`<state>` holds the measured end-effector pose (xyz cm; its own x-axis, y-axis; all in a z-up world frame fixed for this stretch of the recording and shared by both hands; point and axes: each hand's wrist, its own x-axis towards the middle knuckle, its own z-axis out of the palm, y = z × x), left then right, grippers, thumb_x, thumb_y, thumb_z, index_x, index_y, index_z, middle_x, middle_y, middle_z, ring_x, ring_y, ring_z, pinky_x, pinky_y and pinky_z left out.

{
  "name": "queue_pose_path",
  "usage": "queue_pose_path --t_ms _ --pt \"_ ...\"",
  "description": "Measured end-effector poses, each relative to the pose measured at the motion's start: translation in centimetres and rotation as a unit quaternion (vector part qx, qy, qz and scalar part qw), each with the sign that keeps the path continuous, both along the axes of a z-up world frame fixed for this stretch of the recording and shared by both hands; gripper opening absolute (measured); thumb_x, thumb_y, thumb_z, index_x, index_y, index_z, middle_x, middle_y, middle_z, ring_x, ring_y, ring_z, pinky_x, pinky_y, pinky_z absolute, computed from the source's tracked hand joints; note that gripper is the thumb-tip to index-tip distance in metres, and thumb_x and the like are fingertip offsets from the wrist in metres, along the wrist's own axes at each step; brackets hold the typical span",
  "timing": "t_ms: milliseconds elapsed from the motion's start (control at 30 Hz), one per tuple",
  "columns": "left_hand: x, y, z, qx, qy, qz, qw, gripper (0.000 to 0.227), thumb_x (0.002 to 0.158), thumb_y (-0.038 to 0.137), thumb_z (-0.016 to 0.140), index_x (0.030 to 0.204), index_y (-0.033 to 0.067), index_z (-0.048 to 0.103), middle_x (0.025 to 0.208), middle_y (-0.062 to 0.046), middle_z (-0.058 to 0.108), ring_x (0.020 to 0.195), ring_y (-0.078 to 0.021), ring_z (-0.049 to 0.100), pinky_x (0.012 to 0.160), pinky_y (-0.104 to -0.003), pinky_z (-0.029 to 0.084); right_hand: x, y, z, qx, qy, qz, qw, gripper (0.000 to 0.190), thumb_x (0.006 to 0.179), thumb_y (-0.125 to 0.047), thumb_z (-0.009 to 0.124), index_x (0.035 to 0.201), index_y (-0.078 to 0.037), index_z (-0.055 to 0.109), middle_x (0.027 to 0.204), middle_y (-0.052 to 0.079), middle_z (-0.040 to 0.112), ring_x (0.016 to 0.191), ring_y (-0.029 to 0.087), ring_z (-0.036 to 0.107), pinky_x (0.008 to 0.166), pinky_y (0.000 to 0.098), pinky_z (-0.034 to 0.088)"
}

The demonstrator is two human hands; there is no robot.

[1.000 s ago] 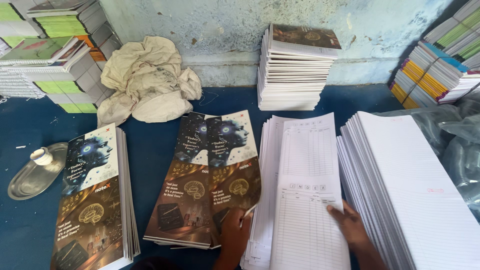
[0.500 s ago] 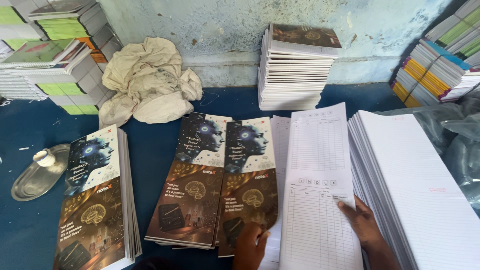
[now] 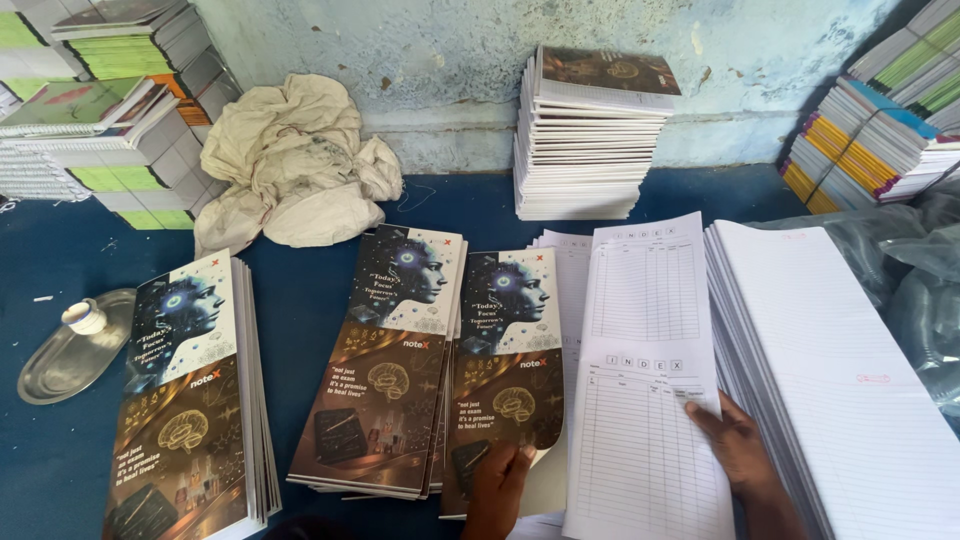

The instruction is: The person assembles notebooks by placing printed index pages between stacks of lined paper and then covering them with printed front covers. The person repeats this process multiple times, stacking the completed notebooks on the floor.

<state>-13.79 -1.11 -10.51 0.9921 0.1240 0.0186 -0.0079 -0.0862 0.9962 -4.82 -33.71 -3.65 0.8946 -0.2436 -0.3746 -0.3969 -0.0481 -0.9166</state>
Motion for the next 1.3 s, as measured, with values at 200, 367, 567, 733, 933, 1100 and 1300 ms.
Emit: queue_pose_path --t_ms 200,367,567,733,933,1100,1300 --pt "0.2 -0.5 0.7 0.011 -0.01 0.035 0.999 0.041 0.1 0.019 0.067 0.07 0.0013 0.046 0.065 -0.006 0.039 0.061 -0.0134 0.036 0.056 -0.035 0.033 -0.2 -0.2 1.1 0.029 0.011 -0.008 0.999 0.054 0.089 -0.02 0.07 0.141 -0.007 0.062 0.116 0.024 0.075 0.104 0.033 0.071 0.087 0.0457 0.056" --pt "-0.7 -1.1 2.6 0.06 -0.073 0.058 0.994 0.017 0.098 0.017 0.063 0.093 0.0012 0.067 0.076 -0.009 0.057 0.07 -0.017 0.054 0.064 -0.034 0.045 0.1 0.0 -0.4 0.022 0.001 -0.009 1.0 0.051 0.09 -0.019 0.07 0.139 -0.005 0.064 0.116 0.023 0.075 0.102 0.031 0.07 0.086 0.045 0.056" --pt "-1.4 -1.2 4.5 0.108 -0.1 0.04 0.988 0.021 0.096 0.017 0.064 0.106 0.0011 0.072 0.095 -0.014 0.072 0.087 -0.0229 0.07 0.073 -0.035 0.054 0.5 0.3 -2.5 0.003 0.003 0.014 1.0 0.051 0.091 -0.014 0.068 0.14 -0.005 0.063 0.12 0.021 0.074 0.103 0.029 0.071 0.089 0.0421 0.055" --pt "-1.2 -0.9 4.6 0.111 -0.106 0.078 0.985 0.022 0.096 0.02 0.066 0.104 0.0012 0.074 0.094 -0.014 0.073 0.087 -0.0248 0.07 0.072 -0.036 0.055 0.6 0.3 -1.8 -0.027 0.029 0.021 0.999 0.054 0.091 -0.017 0.068 0.143 -0.006 0.061 0.122 0.023 0.074 0.104 0.032 0.071 0.091 0.045 0.056" --pt "-0.8 -0.2 4.2 0.107 -0.051 0.057 0.991 0.023 0.097 0.022 0.064 0.102 0.0017 0.073 0.092 -0.012 0.07 0.083 -0.0211 0.068 0.07 -0.035 0.053 0.3 -0.3 1.0 -0.082 0.083 0.003 0.993 0.056 0.092 -0.027 0.068 0.145 -0.012 0.06 0.123 0.02 0.073 0.107 0.032 0.07 0.092 0.0468 0.054" --pt "-0.9 -0.6 4.4 0.093 -0.029 0.066 0.993 0.022 0.098 0.021 0.063 0.101 0.0025 0.074 0.083 -0.014 0.064 0.073 -0.022 0.06 0.065 -0.035 0.048 0.6 -0.8 1.3 0.001 0.029 0.003 1.0 0.052 0.092 -0.023 0.069 0.14 -0.005 0.063 0.119 0.025 0.074 0.104 0.033 0.071 0.088 0.0484 0.057" --pt "-1.2 -2.6 5.4 0.065 -0.041 0.09 0.993 0.019 0.093 0.02 0.065 0.099 0.0046 0.075 0.087 -0.01 0.07 0.072 -0.0187 0.066 0.064 -0.032 0.051 0.5 0.5 -1.3 -0.026 0.046 0.009 0.999 0.05 0.092 -0.018 0.069 0.14 -0.007 0.063 0.118 0.021 0.075 0.102 0.031 0.071 0.089 0.0443 0.055"
